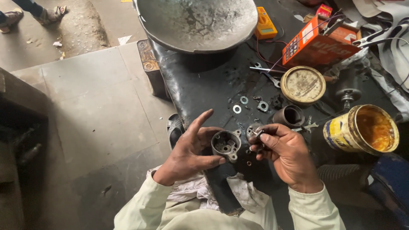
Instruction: The person sits at a workbench and fits small metal components, including washers and a bushing, into a cylindrical starter motor housing by hand, pressing and seating the parts and turning the housing between fits. They pick parts one at a time from the bench and press them into place inside the housing.
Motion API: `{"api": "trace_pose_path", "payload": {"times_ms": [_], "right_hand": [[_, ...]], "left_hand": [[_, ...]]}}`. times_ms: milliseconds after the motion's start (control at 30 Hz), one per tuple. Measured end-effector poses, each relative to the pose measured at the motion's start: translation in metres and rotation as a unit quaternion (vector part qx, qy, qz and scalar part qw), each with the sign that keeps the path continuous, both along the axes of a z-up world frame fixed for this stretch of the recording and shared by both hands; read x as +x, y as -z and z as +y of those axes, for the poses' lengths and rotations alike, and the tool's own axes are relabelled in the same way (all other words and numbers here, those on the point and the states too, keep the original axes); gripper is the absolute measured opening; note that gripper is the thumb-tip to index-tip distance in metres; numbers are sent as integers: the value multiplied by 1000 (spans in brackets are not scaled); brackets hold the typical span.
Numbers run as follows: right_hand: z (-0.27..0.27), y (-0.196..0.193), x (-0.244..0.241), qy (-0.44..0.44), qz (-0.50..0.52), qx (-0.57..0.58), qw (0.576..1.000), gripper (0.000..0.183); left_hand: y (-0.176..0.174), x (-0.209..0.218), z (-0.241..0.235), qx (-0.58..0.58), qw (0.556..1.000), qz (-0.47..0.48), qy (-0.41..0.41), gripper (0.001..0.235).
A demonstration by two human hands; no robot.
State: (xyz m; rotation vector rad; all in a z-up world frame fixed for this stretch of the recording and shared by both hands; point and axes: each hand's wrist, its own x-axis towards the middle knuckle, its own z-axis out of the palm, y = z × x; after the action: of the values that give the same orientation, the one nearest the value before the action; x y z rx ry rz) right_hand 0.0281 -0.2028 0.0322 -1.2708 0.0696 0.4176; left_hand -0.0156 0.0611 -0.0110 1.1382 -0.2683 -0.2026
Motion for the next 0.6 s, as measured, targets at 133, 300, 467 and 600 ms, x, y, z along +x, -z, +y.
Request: {"api": "trace_pose_path", "payload": {"times_ms": [133, 300, 467, 600], "right_hand": [[-6, 0, 5, -3, -21, -19, 1000, 18], [2, -12, 10, -57, -128, -82, 987, 17], [21, -12, 15, -158, -262, -263, 915, 14], [37, -12, 10, -174, -381, -354, 836, 18]], "left_hand": [[-2, 2, -5, -53, 998, 21, 11, 108], [-15, 2, -13, 59, 998, 4, -15, 106], [-17, 2, -16, 96, 995, -20, -25, 106], [-19, 1, -15, 145, 988, -28, -36, 105]]}}
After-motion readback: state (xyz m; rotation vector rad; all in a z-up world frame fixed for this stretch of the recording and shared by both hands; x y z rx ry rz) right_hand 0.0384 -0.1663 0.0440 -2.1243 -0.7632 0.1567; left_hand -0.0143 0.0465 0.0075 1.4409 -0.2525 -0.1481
